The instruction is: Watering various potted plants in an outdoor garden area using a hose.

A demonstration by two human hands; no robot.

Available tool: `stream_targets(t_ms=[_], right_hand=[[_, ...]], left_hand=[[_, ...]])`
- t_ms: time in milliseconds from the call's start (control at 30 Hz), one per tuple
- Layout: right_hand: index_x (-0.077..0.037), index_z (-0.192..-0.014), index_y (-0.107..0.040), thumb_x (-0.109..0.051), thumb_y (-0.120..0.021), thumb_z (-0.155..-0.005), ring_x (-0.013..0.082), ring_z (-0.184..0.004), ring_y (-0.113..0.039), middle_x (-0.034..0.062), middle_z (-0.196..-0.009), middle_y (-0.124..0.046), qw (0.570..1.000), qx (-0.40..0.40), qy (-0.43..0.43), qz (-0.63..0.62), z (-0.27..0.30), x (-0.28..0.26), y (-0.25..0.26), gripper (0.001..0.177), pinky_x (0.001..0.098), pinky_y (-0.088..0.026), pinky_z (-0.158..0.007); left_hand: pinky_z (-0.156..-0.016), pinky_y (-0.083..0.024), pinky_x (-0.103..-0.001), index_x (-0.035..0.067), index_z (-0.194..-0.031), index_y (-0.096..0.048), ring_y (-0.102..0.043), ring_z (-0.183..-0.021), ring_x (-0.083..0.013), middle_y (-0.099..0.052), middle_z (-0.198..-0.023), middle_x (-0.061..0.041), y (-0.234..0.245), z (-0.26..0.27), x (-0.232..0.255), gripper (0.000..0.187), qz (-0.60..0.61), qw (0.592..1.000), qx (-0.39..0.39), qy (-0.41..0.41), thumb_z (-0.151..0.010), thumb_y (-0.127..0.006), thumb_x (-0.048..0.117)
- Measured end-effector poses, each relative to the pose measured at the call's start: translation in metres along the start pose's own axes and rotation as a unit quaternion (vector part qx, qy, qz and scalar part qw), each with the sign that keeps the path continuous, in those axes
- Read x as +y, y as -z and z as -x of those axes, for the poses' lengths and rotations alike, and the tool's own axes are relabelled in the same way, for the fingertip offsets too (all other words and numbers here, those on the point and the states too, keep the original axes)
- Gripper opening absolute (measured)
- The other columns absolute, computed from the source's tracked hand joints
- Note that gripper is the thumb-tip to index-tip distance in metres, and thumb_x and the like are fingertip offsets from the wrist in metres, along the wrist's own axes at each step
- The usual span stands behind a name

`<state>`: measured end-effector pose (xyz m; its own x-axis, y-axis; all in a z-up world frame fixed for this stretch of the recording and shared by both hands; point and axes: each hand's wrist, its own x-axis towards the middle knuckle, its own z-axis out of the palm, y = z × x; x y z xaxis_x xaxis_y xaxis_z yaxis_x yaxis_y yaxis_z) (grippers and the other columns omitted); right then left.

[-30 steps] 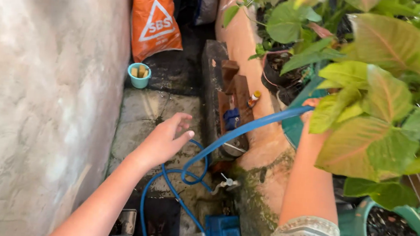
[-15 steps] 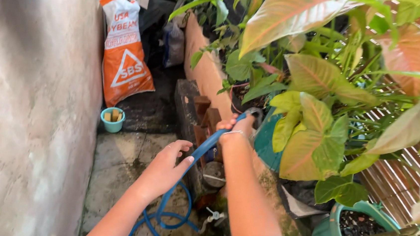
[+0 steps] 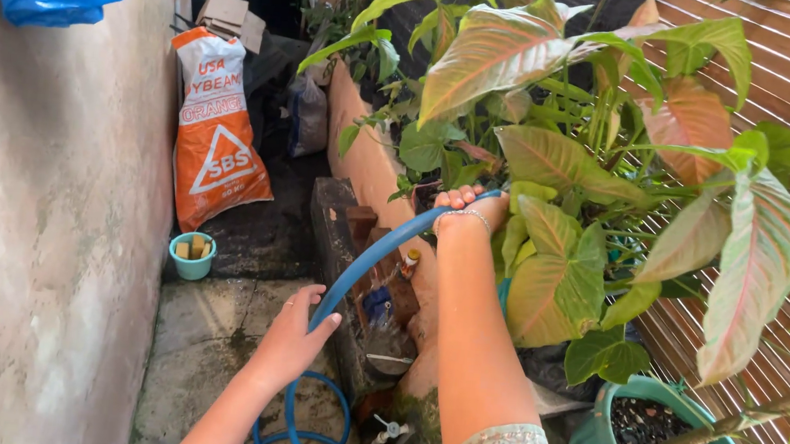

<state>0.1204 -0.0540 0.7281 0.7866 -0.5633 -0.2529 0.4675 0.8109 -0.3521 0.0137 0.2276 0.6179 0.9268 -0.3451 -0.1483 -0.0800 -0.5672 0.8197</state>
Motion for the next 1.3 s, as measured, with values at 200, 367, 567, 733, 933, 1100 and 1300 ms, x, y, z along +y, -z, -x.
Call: stream_targets(t_ms=[200, 367, 567, 733, 933, 1100, 1300], right_hand=[[-0.017, -0.068, -0.046, -0.036, -0.040, -0.104, 0.0146, -0.039, -0.033, -0.0020, -0.050, -0.041, 0.998, 0.062, -0.002, -0.023, -0.044, -0.009, 0.066, 0.040, 0.0316, -0.030, -0.041], [-0.019, -0.063, -0.043, -0.076, -0.038, -0.097, 0.0125, -0.037, -0.033, -0.0036, -0.046, -0.038, 0.999, 0.012, -0.042, -0.001, -0.104, -0.037, 0.118, 0.066, 0.0288, -0.030, -0.039], [-0.009, -0.098, -0.060, -0.073, -0.035, -0.093, 0.0253, -0.070, -0.057, 0.0093, -0.079, -0.061, 0.986, -0.093, -0.064, 0.121, -0.049, -0.054, 0.127, 0.069, 0.0411, -0.049, -0.069], [-0.007, -0.145, -0.057, -0.048, -0.036, -0.101, 0.0281, -0.124, -0.063, 0.0164, -0.134, -0.065, 0.936, -0.072, 0.086, 0.335, -0.005, -0.024, 0.263, 0.064, 0.0483, -0.051, -0.110], [0.002, -0.094, -0.060, -0.027, -0.058, -0.106, 0.0243, -0.062, -0.057, 0.0137, -0.074, -0.062, 0.648, 0.092, -0.143, 0.743, -0.046, 0.037, 0.558, 0.031, 0.0399, -0.046, -0.057], [-0.019, -0.159, -0.033, -0.031, -0.064, -0.100, 0.0378, -0.141, -0.039, 0.0198, -0.155, -0.039, 0.131, -0.127, -0.206, 0.961, -0.107, 0.068, 0.694, 0.068, 0.0505, -0.044, -0.108], [-0.017, -0.158, -0.034, -0.035, -0.061, -0.100, 0.0371, -0.140, -0.041, 0.0192, -0.154, -0.041, 0.243, -0.141, -0.231, 0.931, -0.127, 0.135, 0.689, 0.067, 0.0503, -0.044, -0.108]], left_hand=[[-0.111, -0.044, -0.047, 0.012, -0.155, -0.029, -0.047, -0.140, -0.0343, -0.040, -0.155, -0.015, -0.024, -0.004, 0.004, 0.077, -0.005, 0.996, 0.016, -0.084, -0.094, -0.064, 0.043], [-0.101, -0.047, -0.049, 0.005, -0.146, -0.037, -0.054, -0.122, -0.0370, -0.053, -0.133, -0.022, -0.069, -0.029, 0.002, 0.064, 0.018, 0.992, -0.057, -0.111, -0.101, -0.057, 0.046], [-0.079, -0.050, -0.050, 0.006, -0.133, -0.035, -0.060, -0.088, -0.0323, -0.057, -0.098, -0.015, -0.095, -0.037, 0.010, 0.045, 0.058, 0.986, -0.085, -0.131, -0.108, -0.040, 0.044], [-0.069, -0.058, -0.042, 0.006, -0.102, -0.045, -0.063, -0.072, -0.0272, -0.058, -0.079, -0.011, -0.113, -0.058, 0.017, 0.039, 0.084, 0.984, -0.092, -0.129, -0.107, -0.042, 0.045], [-0.064, -0.057, -0.040, 0.011, -0.104, -0.049, -0.066, -0.070, -0.0284, -0.060, -0.079, -0.011, -0.137, -0.094, -0.014, 0.031, 0.106, 0.972, -0.028, -0.207, -0.107, -0.043, 0.041], [-0.065, -0.048, -0.050, 0.009, -0.110, -0.052, -0.064, -0.078, -0.0382, -0.063, -0.084, -0.014, -0.141, -0.106, -0.055, 0.032, 0.142, 0.943, 0.080, -0.289, -0.106, -0.052, 0.040], [-0.062, -0.047, -0.051, 0.008, -0.112, -0.049, -0.065, -0.079, -0.0389, -0.065, -0.087, -0.014, -0.143, -0.104, -0.069, 0.030, 0.191, 0.929, 0.102, -0.301, -0.102, -0.049, 0.036]])
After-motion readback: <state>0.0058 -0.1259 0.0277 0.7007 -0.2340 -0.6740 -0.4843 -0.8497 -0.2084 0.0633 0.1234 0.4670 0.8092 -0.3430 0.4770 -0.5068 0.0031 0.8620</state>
